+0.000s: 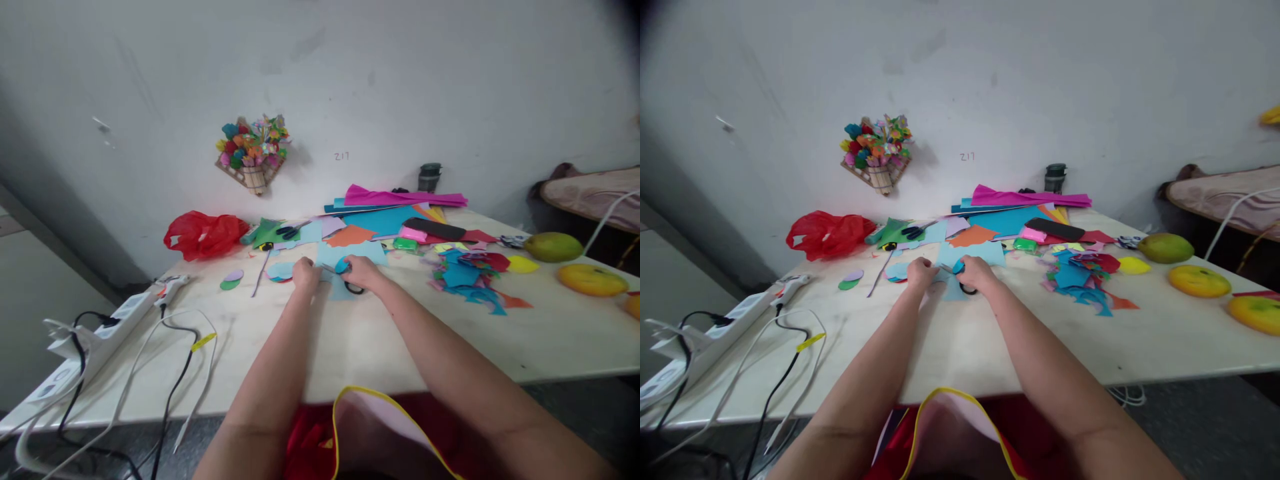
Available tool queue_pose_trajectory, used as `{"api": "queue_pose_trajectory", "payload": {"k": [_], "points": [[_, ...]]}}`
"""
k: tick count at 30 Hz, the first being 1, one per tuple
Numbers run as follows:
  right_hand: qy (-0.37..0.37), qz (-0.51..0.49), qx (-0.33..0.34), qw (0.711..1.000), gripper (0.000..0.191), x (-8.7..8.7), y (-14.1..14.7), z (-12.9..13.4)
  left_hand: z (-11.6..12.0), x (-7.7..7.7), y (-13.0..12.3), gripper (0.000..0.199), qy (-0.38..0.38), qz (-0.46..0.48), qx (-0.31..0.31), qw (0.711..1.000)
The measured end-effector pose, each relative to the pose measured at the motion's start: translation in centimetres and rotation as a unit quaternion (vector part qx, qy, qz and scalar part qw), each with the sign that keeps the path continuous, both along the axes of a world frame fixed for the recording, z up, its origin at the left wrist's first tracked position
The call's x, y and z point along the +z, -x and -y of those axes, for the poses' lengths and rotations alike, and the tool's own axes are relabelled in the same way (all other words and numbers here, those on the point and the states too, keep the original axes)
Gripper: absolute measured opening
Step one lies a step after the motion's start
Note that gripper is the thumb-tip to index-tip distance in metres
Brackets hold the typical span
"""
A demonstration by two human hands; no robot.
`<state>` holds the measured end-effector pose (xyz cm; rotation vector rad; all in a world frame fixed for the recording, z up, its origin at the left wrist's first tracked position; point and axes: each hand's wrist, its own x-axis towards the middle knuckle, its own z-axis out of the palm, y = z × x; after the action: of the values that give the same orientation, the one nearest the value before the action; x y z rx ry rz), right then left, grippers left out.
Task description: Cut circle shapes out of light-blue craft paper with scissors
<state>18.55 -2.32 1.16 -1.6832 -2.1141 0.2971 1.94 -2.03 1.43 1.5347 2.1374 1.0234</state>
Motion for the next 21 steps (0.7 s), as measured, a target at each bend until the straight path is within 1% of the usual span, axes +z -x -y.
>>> {"api": "queue_pose_trajectory", "payload": {"k": [2,5,8,12,15,18,21], "points": [[0.008,0.043,0.005,0.999,0.05,0.3,0.3,0.6,0.0,0.0,-0.2,0.023,0.004,-0.004,-0.002,1.0],[0.015,0.089,-0.004,0.996,0.045,0.9,0.6,1.4,-0.2,0.0,-0.4,0.03,0.005,0.024,-0.012,1.0],[0.02,0.107,-0.006,0.994,0.04,1.3,0.8,1.8,-0.3,-0.2,-0.4,0.034,0.002,0.055,-0.022,0.998],[0.021,0.114,-0.02,0.993,0.039,1.7,1.0,2.1,-0.3,-0.1,-0.1,0.032,-0.007,0.063,-0.011,0.998],[0.018,0.121,-0.023,0.992,0.04,1.9,1.1,2.3,-0.2,-0.2,0.0,0.033,-0.006,0.032,-0.012,0.999],[0.005,0.123,-0.016,0.992,0.04,1.8,1.1,2.3,0.0,-0.3,-0.1,0.033,0.002,-0.047,-0.037,0.998],[-0.008,0.115,-0.026,0.993,0.042,1.6,1.0,2.0,0.2,-0.3,-0.4,0.036,0.03,-0.123,-0.049,0.991]]}}
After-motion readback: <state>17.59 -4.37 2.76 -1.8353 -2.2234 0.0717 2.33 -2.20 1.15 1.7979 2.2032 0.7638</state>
